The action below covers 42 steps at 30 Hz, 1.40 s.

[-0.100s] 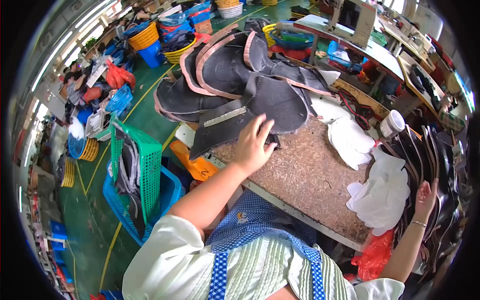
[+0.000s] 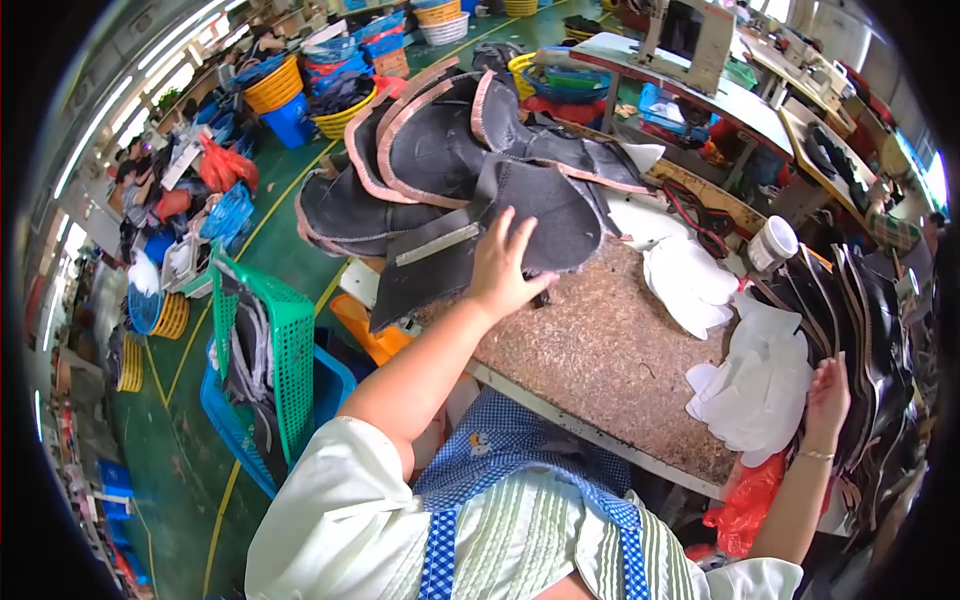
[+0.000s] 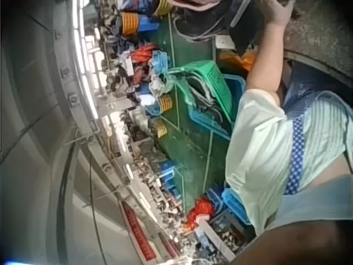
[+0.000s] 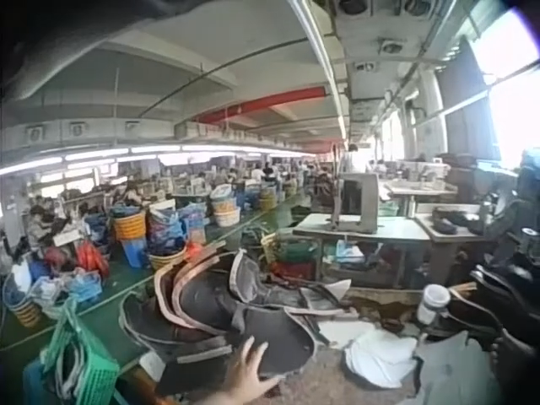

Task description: Manually assembling shoe upper components by inserting liners and internal supports.

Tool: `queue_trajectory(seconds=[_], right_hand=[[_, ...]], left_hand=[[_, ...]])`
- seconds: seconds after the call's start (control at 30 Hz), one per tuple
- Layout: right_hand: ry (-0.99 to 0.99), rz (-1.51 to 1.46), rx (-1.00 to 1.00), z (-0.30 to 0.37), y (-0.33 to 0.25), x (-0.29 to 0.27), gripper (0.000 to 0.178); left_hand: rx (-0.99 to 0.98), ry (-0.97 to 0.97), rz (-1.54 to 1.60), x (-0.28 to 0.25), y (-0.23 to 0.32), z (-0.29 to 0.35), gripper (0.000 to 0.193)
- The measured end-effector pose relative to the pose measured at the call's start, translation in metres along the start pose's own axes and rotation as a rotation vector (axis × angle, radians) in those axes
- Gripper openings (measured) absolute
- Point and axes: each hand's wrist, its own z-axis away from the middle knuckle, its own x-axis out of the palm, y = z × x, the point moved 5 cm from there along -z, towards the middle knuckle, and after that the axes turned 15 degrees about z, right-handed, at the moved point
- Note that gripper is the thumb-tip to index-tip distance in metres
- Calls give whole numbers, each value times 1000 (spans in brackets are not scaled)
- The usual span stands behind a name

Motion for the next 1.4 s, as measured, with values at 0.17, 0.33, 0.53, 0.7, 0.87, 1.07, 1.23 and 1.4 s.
queue_trajectory(seconds=[0.17,0.33,0.53,0.7,0.87,1.07,1.23,1.4], right_hand=[[-94,538,-148,102,42,74,13],[-173,356,-27,170,100,99,6],[-223,366,19,186,111,114,6],[-516,194,63,183,110,167,28],[-886,-699,292,189,97,213,75],[-338,-264,530,158,151,165,29],[-193,-141,185,165,112,167,35],[295,576,-276,124,85,86,44]], left_hand=[[178,481,-3,-13,-30,-78,77],[-424,481,-151,-49,-74,-161,50],[-228,190,532,-42,-52,-212,33],[-21,103,1457,-56,111,-166,17],[-81,134,1736,-85,138,-25,42],[-763,-52,1421,-40,23,129,31],[-641,-70,827,-35,32,155,18],[-777,-109,832,-15,30,174,57]])
